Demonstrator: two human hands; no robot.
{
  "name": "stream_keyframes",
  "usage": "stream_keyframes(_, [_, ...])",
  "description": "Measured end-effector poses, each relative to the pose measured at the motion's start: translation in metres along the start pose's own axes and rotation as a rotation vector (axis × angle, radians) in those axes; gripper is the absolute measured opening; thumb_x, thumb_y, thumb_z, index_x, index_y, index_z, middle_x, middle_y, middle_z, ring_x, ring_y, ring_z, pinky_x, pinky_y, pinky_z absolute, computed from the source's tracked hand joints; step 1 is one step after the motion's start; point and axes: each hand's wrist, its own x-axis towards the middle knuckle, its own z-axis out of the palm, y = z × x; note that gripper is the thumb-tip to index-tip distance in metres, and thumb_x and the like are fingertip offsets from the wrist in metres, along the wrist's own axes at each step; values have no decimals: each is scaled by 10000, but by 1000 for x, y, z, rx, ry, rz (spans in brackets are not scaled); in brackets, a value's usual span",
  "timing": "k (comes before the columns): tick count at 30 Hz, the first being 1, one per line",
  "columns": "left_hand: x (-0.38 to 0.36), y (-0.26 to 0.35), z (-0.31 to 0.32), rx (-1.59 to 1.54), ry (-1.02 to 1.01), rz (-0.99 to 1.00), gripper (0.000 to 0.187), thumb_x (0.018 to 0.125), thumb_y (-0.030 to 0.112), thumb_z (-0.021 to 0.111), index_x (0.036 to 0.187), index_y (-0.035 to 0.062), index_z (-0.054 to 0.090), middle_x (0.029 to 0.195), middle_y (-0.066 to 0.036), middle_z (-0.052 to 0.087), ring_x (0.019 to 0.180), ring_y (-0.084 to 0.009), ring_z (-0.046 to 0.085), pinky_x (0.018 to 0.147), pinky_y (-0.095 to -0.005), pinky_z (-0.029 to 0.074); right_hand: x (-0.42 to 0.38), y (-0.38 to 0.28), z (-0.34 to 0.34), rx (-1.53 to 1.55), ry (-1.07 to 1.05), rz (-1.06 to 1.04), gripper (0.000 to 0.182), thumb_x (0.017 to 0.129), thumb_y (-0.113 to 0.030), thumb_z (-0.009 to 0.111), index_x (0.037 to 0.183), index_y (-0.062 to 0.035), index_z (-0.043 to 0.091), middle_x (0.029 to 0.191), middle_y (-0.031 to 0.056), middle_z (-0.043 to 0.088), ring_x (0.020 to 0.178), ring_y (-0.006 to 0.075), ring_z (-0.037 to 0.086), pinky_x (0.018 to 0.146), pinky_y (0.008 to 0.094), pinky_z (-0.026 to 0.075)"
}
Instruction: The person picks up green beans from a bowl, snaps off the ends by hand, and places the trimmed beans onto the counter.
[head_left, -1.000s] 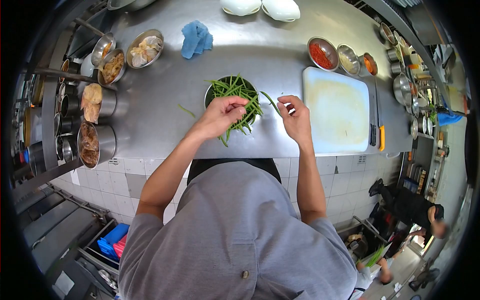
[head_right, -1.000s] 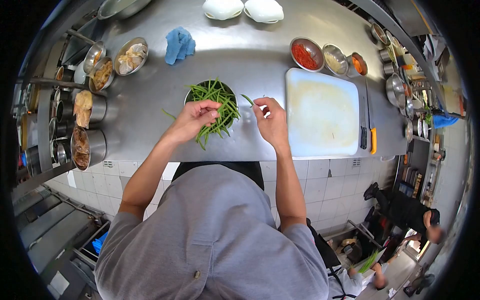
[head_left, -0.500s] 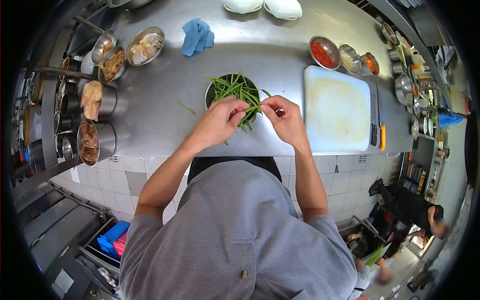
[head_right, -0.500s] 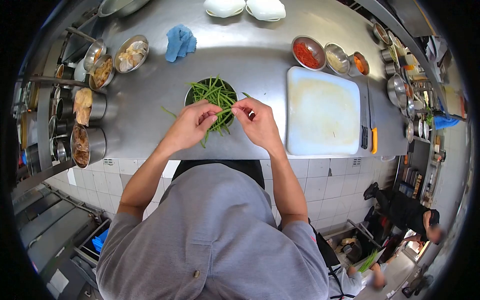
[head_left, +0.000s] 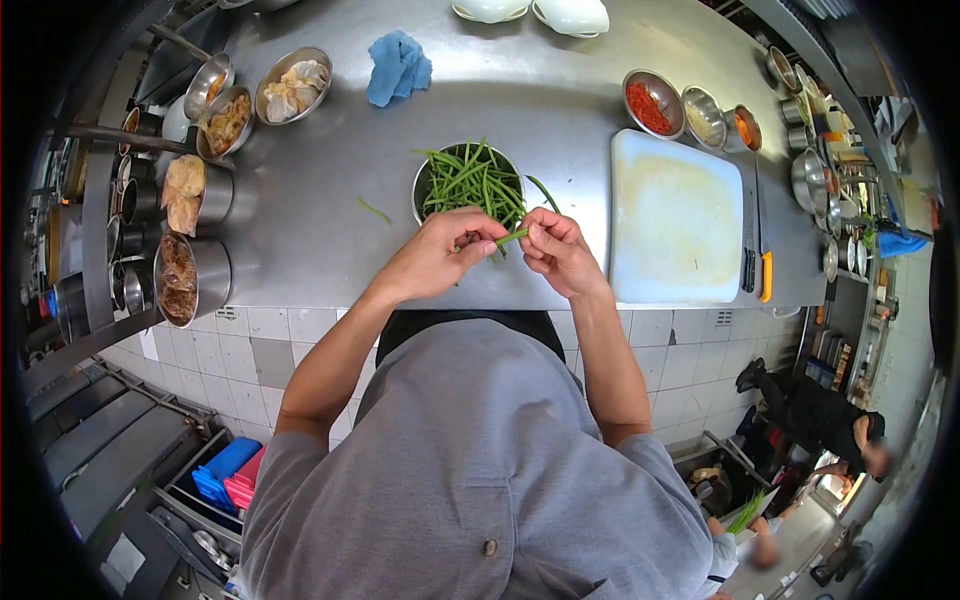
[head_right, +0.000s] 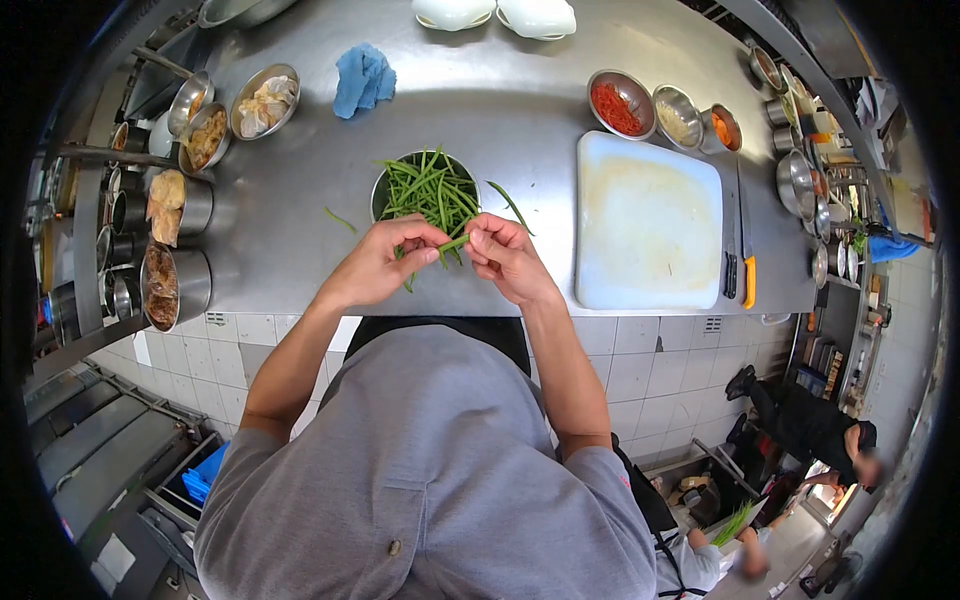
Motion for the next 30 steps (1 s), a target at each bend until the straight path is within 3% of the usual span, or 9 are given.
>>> stream_keyframes(3, [2, 5, 4, 25, 50, -31, 149, 927, 44, 661, 1063, -6, 691, 886, -38, 640, 779, -88, 575, 689, -261, 489, 2, -1, 11, -350, 197, -149, 122, 1015, -177, 621, 965, -66, 625, 800, -34, 567, 619, 19, 395, 500, 192, 310])
stream_keyframes(6, [5, 3, 10, -49, 54, -75, 129, 931, 50, 692, 1053, 10, 689, 874, 9, 642, 750, -47, 548, 677, -225, 476, 5, 1, 17, -415, 288, -292, 117, 1019, -174, 613, 968, -68, 614, 816, -39, 567, 618, 22, 408, 509, 193, 329])
stream_keyframes(11, [15, -17, 35, -361, 59, -62, 89, 929, 13, 694, 995, 9, 636, 883, 18, 641, 789, -35, 589, 699, -208, 495, 7, 8, 32, -264, 350, -376, 97, 1022, -164, 608, 987, -74, 618, 798, -45, 553, 624, 32, 424, 530, 203, 352])
stream_keyframes(18, [14, -19, 41, -330, 114, -64, 80, 934, 6, 686, 968, 23, 616, 872, 24, 632, 775, -29, 583, 687, -202, 488, 3, 7, 29, 75, 314, -279, 83, 1008, -149, 625, 981, -72, 641, 807, -28, 579, 654, 46, 454, 553, 218, 377])
stream_keyframes(23, [12, -29, 31, -394, 161, -48, 101, 925, 27, 707, 967, 34, 616, 850, 38, 621, 747, -21, 565, 658, -203, 474, -3, -4, 12, -230, 383, -210, 126, 978, -161, 675, 888, -75, 651, 817, -25, 602, 685, 33, 475, 539, 214, 367])
stream_keyframes(26, [4, -37, 12, -393, 278, -67, 117, 915, 33, 723, 981, 42, 627, 843, 40, 628, 746, -27, 568, 656, -205, 472, -2, -4, -14, -534, 556, -240, 105, 929, -126, 737, 865, -55, 694, 764, -33, 624, 616, 30, 481, 527, 211, 368])
stream_keyframes(30, [-14, -75, -36, -227, 538, -65, 109, 900, 41, 740, 964, 45, 651, 831, 29, 645, 738, -43, 571, 661, -208, 469, 1, 12, -78, -770, 703, -245, 105, 921, -116, 729, 889, -20, 700, 719, -21, 638, 617, 47, 506, 553, 231, 400])
